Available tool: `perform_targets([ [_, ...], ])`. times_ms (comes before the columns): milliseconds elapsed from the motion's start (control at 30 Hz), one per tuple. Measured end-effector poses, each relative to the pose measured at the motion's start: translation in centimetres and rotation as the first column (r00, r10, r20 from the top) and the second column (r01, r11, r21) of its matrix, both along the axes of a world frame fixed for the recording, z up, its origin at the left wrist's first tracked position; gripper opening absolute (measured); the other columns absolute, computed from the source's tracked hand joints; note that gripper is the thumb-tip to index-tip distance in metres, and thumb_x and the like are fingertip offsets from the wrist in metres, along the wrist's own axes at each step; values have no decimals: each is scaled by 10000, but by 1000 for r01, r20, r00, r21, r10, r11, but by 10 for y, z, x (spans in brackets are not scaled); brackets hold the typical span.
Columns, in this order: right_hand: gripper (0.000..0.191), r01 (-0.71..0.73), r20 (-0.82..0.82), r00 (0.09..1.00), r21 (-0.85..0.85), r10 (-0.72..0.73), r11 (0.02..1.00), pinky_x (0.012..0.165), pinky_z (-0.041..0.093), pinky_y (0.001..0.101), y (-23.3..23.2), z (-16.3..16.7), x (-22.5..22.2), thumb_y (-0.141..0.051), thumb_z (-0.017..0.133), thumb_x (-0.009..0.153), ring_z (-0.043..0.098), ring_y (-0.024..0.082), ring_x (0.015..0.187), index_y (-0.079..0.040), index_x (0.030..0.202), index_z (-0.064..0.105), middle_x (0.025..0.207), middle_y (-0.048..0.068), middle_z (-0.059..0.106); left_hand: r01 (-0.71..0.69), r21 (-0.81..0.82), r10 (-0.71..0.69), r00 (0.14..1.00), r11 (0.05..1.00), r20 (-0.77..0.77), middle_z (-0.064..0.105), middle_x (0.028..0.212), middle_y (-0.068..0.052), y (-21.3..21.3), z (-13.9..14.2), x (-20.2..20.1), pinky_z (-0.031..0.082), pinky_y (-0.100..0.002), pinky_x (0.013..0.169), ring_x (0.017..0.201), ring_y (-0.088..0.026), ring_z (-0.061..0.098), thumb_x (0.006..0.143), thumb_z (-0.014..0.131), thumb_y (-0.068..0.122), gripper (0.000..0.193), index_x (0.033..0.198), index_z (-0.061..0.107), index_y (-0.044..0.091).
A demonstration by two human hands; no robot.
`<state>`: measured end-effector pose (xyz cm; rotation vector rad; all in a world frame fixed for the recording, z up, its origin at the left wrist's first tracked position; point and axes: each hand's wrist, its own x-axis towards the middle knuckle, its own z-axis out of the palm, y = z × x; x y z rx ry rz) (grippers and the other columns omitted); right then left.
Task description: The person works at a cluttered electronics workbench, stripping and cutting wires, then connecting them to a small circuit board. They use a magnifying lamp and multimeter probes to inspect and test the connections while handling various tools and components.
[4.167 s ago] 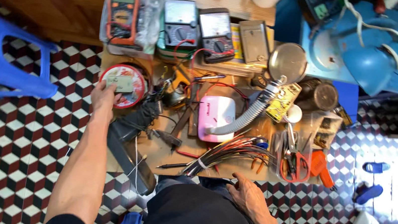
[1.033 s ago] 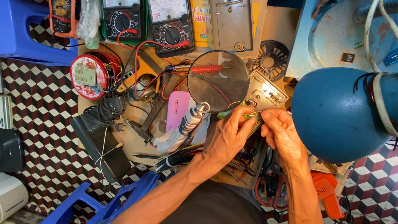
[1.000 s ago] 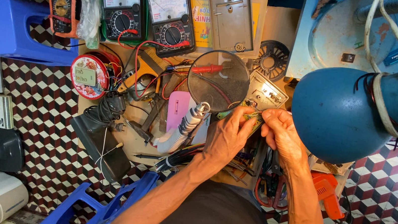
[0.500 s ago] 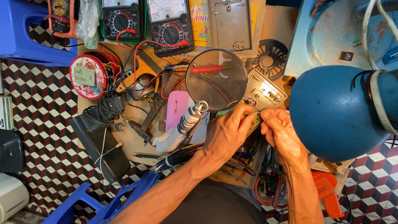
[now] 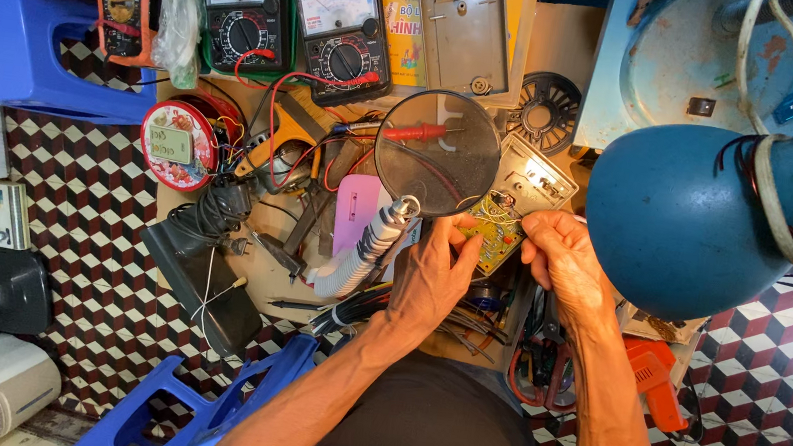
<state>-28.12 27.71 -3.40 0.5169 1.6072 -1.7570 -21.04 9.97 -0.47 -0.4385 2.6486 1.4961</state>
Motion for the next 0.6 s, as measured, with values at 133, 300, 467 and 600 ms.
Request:
perform_targets([
  [133, 139, 13, -9, 1000, -19, -13, 1000, 386, 287, 197, 0, 5, 2, -192, 625, 999, 425, 50, 431, -63, 960, 662, 639, 7, 616, -15, 13, 15, 999, 1000, 32, 710, 768, -71, 0, 5, -3, 502, -347, 493, 574, -202, 687, 957, 699, 114, 281, 1185, 546, 55],
  [300, 153, 40, -37, 998, -9, -41, 999, 387, 294, 200, 1, 10, 2, -197, 629, 998, 427, 59, 433, -50, 964, 656, 647, 22, 616, -5, 27, 3, 997, 1000, 73, 697, 739, -75, -1, 9, -6, 486, -363, 482, 547, -212, 667, 963, 691, 115, 279, 1195, 545, 60],
  [467, 154, 62, -14, 998, 22, -62, 998, 381, 293, 200, 1, 9, 3, -199, 639, 989, 425, 55, 427, -49, 960, 652, 640, 18, 614, -12, 28, 12, 1000, 1000, 24, 700, 768, -88, 2, 5, -10, 504, -372, 504, 577, -236, 671, 973, 679, 130, 284, 1202, 528, 53],
  [600, 135, 46, -26, 999, 16, -45, 999, 367, 281, 202, 1, 6, 0, -192, 638, 987, 416, 57, 405, -61, 957, 639, 629, 13, 603, 2, 28, -2, 999, 1000, 34, 705, 774, -101, 5, 0, -11, 514, -391, 531, 601, -259, 682, 980, 668, 133, 266, 1199, 544, 47],
])
